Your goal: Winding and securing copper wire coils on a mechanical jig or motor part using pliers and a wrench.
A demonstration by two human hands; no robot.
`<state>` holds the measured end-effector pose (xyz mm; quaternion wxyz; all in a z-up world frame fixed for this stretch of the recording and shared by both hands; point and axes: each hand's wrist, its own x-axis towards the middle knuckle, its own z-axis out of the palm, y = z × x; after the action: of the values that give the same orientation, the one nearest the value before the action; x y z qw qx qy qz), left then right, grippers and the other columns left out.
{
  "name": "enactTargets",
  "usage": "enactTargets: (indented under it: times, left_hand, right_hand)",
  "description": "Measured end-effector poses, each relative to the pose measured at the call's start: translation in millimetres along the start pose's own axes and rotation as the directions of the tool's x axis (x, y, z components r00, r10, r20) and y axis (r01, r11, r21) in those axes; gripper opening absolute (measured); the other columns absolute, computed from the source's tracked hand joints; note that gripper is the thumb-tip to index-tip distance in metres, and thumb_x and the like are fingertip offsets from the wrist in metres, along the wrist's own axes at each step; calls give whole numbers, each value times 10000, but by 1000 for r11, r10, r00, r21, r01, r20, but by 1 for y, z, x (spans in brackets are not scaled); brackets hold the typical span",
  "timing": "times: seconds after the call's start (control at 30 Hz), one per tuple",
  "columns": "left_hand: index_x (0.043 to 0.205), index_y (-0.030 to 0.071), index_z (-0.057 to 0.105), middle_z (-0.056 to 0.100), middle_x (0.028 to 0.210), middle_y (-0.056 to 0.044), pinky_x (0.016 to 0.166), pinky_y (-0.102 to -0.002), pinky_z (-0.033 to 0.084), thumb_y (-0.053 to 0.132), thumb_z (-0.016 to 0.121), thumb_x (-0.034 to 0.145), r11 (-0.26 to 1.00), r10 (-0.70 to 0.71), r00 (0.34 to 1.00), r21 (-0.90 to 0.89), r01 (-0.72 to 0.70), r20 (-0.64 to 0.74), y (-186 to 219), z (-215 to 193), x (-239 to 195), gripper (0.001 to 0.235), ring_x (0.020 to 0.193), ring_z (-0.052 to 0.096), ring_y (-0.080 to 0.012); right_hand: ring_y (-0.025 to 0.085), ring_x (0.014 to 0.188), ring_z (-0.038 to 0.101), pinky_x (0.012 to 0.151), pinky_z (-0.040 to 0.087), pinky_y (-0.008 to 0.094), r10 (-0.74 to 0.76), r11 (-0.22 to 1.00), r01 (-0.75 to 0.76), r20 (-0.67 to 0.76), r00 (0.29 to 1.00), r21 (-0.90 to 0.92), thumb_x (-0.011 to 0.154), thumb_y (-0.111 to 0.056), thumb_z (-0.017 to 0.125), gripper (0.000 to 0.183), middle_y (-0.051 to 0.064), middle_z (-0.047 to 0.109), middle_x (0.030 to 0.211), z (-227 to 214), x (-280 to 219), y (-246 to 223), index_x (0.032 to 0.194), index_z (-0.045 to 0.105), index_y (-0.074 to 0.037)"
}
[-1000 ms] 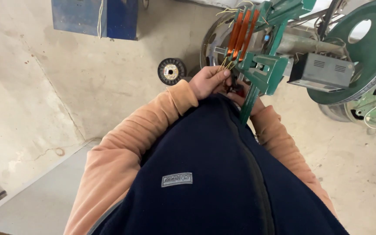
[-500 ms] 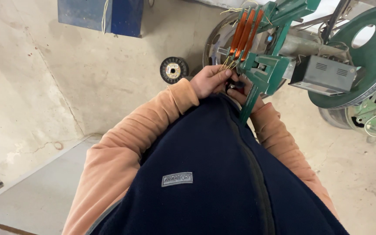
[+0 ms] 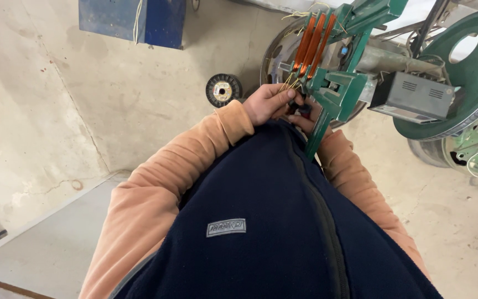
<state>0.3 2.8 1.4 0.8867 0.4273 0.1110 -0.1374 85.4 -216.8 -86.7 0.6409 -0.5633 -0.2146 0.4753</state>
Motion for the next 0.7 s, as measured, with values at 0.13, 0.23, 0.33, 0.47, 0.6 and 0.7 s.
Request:
enactTargets:
  times: [0.13, 0.23, 0.33, 0.47, 0.6, 0.7]
  left_hand:
    - [1089, 34, 685, 517, 627, 29, 524, -234, 391, 300, 519, 1100, 1000, -16, 1000, -20, 16, 1, -1, 0, 0, 314, 521, 437, -68]
    - [1100, 23, 678, 561, 706, 16, 540, -240, 372, 289, 522, 1100, 999, -9, 1000, -43, 10, 11, -2, -1, 2, 308, 549, 420, -68]
    - [1100, 19, 692, 521, 655, 18, 547, -238, 379, 297, 524, 1109, 999, 24, 1000, 35, -24, 13, -4, -4, 2, 325, 557, 438, -76]
    - [1079, 18, 690, 514, 631, 14, 525, -236, 360, 303, 525, 1109, 1000, -8, 1000, 9, 8, 14, -2, -7, -3, 331, 527, 422, -75]
    - [1061, 26, 689, 560, 674, 9, 546, -233, 396, 325, 503, 1106, 998, -8, 1000, 60, 8, 0, -3, -9, -12, 355, 542, 459, -73]
    - [1051, 33, 684, 559, 678, 15, 561, -230, 410, 330, 491, 1113, 996, 13, 1000, 92, -15, 17, -1, -8, -13, 360, 546, 468, -68]
  right_hand:
    - [167, 1184, 618, 1025, 518, 316, 105, 993, -105, 3, 995, 55, 880, -72, 728, 589, 54, 637, 1250, 4, 2, 3, 1422, 499, -44]
    - [183, 1128, 663, 988, 546, 323, 185, 983, -185, -24, 983, -5, 916, -102, 720, 425, 73, 687, 1190, 20, 6, -33, 1307, 582, -10]
    - [185, 1094, 667, 964, 552, 326, 72, 989, -75, -21, 997, -125, 972, -111, 701, 309, 81, 694, 1148, 19, 7, -40, 1246, 620, 7]
    - [173, 1119, 662, 1006, 546, 317, 201, 979, -201, -26, 979, -27, 938, -114, 707, 407, 74, 691, 1179, 17, 1, -32, 1311, 587, -1]
    - [174, 1204, 616, 1059, 502, 312, 113, 994, -113, 26, 993, 8, 875, -61, 727, 622, 73, 634, 1274, 11, -1, -6, 1447, 485, -22]
    - [189, 1241, 600, 1090, 485, 323, 139, 990, -141, 46, 989, 29, 863, -18, 698, 656, 89, 610, 1304, 7, 1, -4, 1479, 473, -20]
